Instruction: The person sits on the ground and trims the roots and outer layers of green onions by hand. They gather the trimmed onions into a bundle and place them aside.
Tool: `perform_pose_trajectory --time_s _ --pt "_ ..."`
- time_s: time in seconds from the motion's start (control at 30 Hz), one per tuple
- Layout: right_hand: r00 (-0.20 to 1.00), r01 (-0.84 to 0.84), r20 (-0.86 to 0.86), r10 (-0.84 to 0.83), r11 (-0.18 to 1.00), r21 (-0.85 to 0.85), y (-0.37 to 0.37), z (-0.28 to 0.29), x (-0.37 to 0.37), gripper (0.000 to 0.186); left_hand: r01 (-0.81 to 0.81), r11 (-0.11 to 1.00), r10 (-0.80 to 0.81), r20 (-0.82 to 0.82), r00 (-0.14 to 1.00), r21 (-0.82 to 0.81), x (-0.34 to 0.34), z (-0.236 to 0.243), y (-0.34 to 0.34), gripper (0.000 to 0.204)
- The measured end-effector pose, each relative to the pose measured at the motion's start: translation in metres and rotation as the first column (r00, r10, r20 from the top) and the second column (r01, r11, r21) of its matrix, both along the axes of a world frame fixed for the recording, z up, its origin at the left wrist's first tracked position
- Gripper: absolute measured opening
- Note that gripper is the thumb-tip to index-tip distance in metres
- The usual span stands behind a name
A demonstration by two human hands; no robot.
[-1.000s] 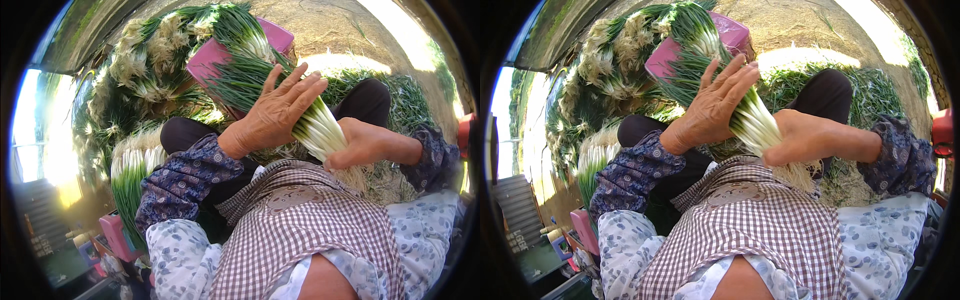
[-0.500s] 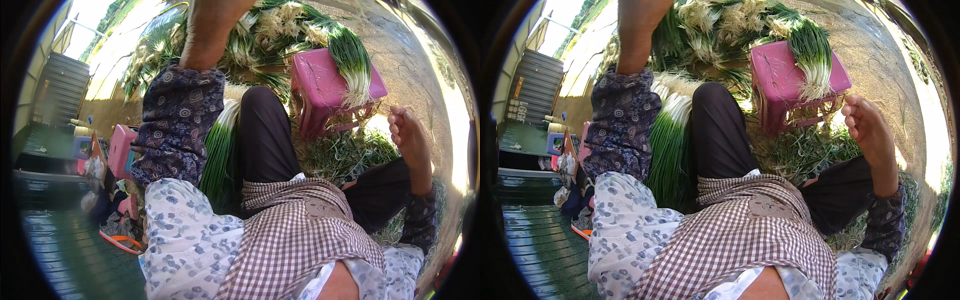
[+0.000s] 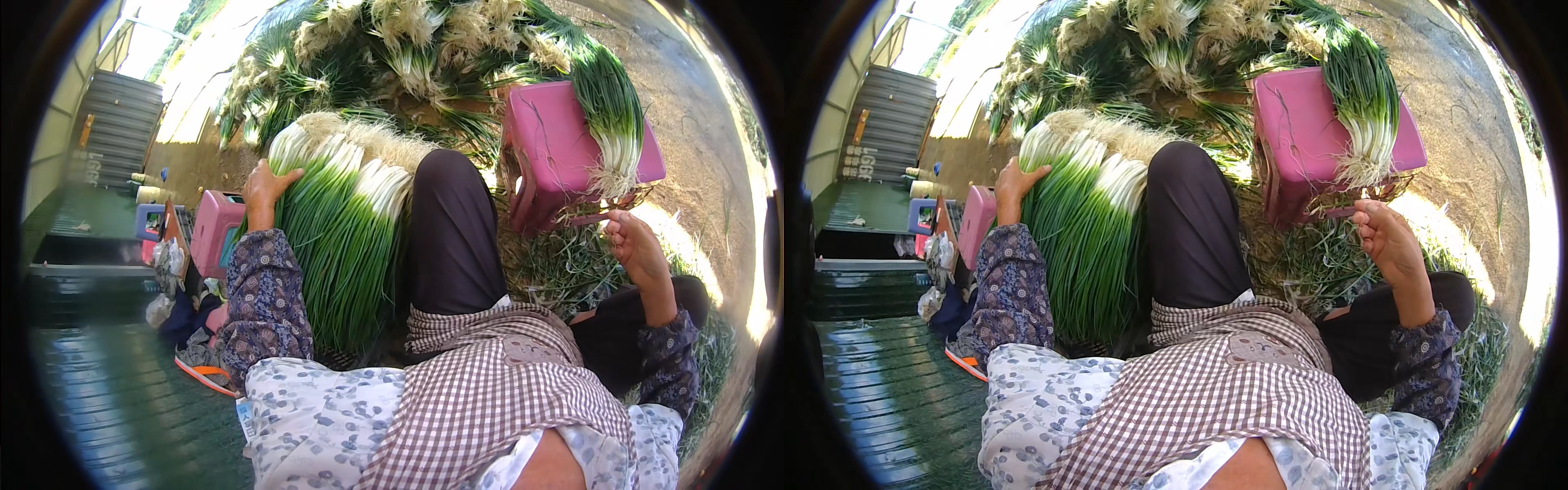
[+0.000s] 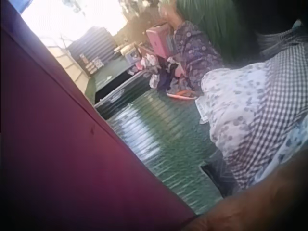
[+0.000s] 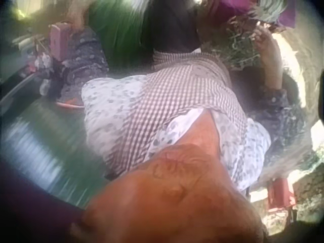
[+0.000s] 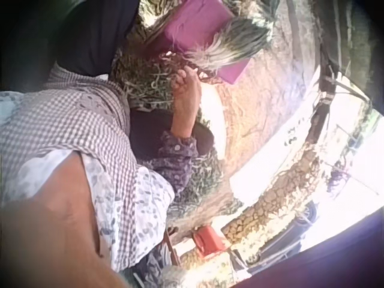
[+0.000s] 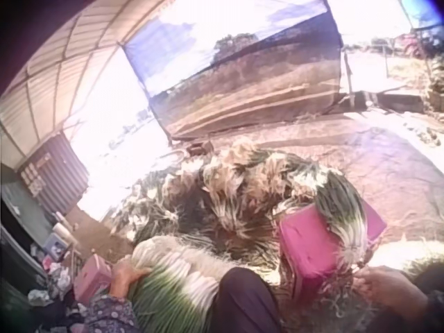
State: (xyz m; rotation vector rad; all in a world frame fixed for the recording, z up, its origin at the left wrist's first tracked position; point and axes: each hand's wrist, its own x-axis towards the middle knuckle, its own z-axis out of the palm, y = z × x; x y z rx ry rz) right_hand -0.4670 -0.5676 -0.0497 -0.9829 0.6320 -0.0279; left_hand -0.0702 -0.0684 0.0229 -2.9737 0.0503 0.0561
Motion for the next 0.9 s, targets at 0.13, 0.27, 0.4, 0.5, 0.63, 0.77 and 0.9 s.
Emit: perform_pose_trajectory --time_s 0.13,0.27,0.4,0.5,0.63,0.77,0.9 --pt "1.0 -0.003 -0.027 0.003 1.0 0.0 -0.006 -0.01 -0.004 0.024 0.002 0.997 0.002 0.064 0.998 -0.071 0.004 -0.037 0.001 0.108" --pt "0.999 -0.007 -0.046 0.004 0.998 -0.064 -0.002 -0.012 -0.003 0.024 0.037 0.998 -0.034 0.054 0.998 -0.054 0.005 -0.047 0.009 0.113" --pt "0.998 0.035 -0.04 -0.04 0.992 -0.12 -0.004 -0.024 -0.003 0.024 0.073 0.997 -0.072 0.145 0.987 -0.002 0.005 -0.054 0.008 0.109" --pt "0.957 0.278 -0.019 -0.289 0.934 -0.224 -0.001 -0.008 -0.001 0.026 0.114 0.994 -0.113 0.135 0.984 0.001 0.013 -0.049 -0.001 0.106" --pt "0.941 0.32 0.021 -0.339 0.865 -0.387 -0.014 -0.01 0.014 0.048 0.227 0.974 -0.223 0.223 0.949 0.01 0.007 -0.034 0.023 0.089" --pt "0.961 0.225 -0.08 -0.264 0.918 -0.328 -0.021 -0.002 0.025 0.06 0.377 0.736 -0.342 0.173 0.924 -0.562 -0.01 0.014 -0.037 0.074" --pt "0.979 0.167 -0.073 -0.188 0.958 -0.233 -0.029 -0.033 0.026 0.033 0.208 0.228 -0.527 0.059 0.848 -0.951 -0.093 0.069 -0.152 0.058"
